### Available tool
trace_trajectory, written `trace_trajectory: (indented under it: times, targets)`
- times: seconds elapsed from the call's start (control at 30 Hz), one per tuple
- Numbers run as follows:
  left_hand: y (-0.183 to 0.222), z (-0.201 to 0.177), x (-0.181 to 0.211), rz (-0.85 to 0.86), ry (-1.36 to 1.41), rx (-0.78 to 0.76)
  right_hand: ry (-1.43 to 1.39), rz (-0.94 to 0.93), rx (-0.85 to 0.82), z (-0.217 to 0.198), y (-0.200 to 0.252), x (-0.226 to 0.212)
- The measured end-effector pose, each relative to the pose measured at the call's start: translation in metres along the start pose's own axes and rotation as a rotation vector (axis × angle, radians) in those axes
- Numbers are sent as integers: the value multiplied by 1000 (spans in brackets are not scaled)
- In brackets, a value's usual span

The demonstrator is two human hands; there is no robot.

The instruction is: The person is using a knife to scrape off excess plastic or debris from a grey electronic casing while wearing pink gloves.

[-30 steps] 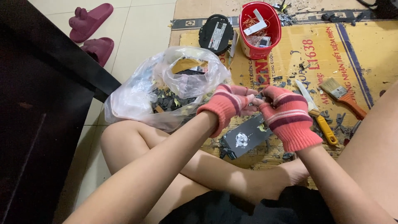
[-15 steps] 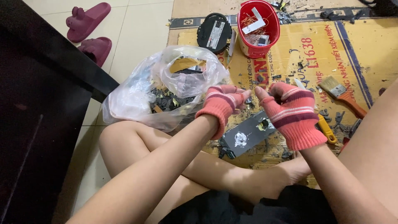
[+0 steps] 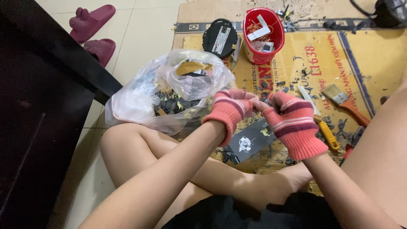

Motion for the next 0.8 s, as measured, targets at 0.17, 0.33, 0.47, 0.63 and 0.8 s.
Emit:
trace_trajectory:
  times: [0.17,0.33,0.47,0.63,0.8]
  targets:
    - [-4,1,-2,-14,-40,-71,209,-64,11,-3,-3,4]
    - [30,5,26,108,71,-76,271,-62,90,-24,7,-41]
    - [64,3,47,120,50,-124,202,-43,121,-21,22,-49]
    - [61,13,49,82,-155,-166,49,55,164,-24,45,-67]
    - [32,31,86,-142,-280,-414,-30,119,169,-34,43,-60]
Point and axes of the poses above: each hand's wrist, its own y-axis away from the middle knuckle, its own z-axis out of the palm, x = y × z, the point moved 2 cm from there along -y, towards the middle knuckle, and after that the axes turned 4 degrees about -x, right-handed, at the moved point
